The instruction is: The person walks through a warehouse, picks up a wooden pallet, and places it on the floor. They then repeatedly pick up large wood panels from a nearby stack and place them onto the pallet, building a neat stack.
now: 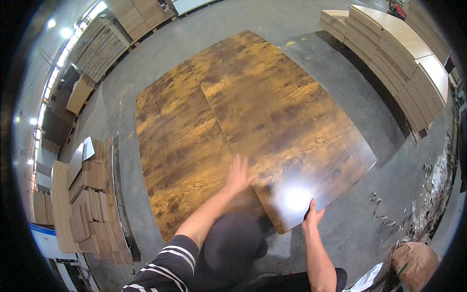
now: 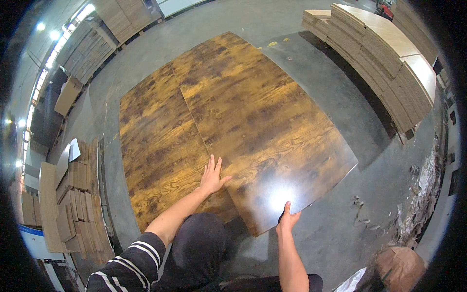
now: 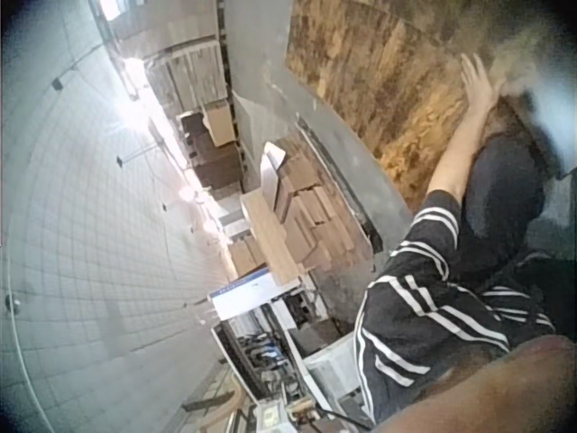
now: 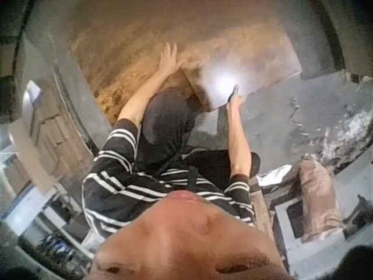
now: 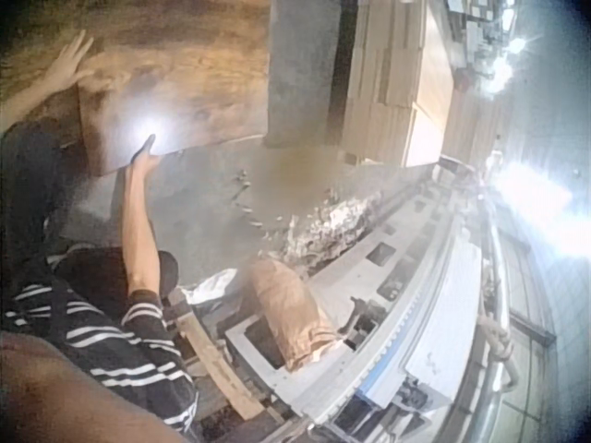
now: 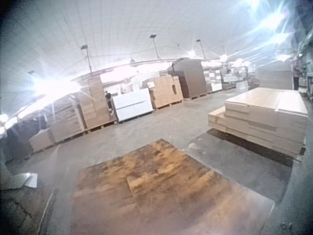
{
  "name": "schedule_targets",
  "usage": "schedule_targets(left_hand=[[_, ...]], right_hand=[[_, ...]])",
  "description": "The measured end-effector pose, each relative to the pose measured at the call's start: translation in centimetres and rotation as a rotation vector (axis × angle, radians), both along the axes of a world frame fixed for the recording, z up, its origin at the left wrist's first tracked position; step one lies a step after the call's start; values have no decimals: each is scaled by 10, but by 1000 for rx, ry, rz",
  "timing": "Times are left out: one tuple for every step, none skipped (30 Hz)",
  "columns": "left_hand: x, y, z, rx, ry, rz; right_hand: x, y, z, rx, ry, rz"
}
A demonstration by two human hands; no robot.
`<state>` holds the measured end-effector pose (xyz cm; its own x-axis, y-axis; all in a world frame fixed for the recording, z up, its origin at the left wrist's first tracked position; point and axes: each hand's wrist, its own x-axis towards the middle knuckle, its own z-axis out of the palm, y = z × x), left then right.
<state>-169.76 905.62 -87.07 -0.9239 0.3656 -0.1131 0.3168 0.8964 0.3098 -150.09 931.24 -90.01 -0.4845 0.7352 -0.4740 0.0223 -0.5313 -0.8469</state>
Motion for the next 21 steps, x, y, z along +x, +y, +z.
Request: schedule_targets(left_hand=[[-4,-1,0,2,-8,2],[-9,-1,0,0,-27,7],[-12,-3,1,-5,-26,10],[-16,-2,2,-14,-37,17],[-20,-3,3,-14,-42,20],[-23,-3,5,-23,-48,21],[-26,-3,6,-25,-48,18],[-29,-4,7,-26,-49,15],[-32,-3,8,-40,-68,12],[-34,-4,8,-55,-88,9],[-37,-4,9,-90,-117,17],[-39,-4,8,-78,-110,13],[-41,-5,8,-86,-114,18],[-43,-5,8,-116,-127,28],[-44,-6,8,-97,-99,20],[-46,-7,9,-103,-79,18],[-47,-8,9,-88,-59,11],[-49,-8,10,-110,-62,16],[-51,-8,11,-112,-66,17],[-53,-8,12,-114,-69,19],[-56,-8,13,-107,-65,21]], right_hand=[[-4,0,-1,13,-16,13],[-8,0,-2,27,-31,25],[-12,-1,-3,47,-46,33],[-15,-1,-5,36,-35,40],[-18,-2,-7,31,-24,40],[-21,-3,-9,18,-20,35],[-24,-3,-11,36,-16,44],[-26,-3,-13,44,-19,46],[-29,-3,-15,46,-33,38],[-31,-3,-16,56,-32,49],[-33,-3,-16,58,-41,52],[-35,-3,-16,59,-59,47],[-36,-3,-15,61,-46,61],[-38,-4,-14,63,-43,67],[-39,-4,-12,50,-52,64],[-41,-4,-10,73,-48,79],[-43,-5,-8,81,-56,85],[-45,-5,-6,83,-57,87],[-47,-6,-5,104,-67,95],[-50,-6,-4,118,-71,100],[-52,-7,-4,118,-69,100]])
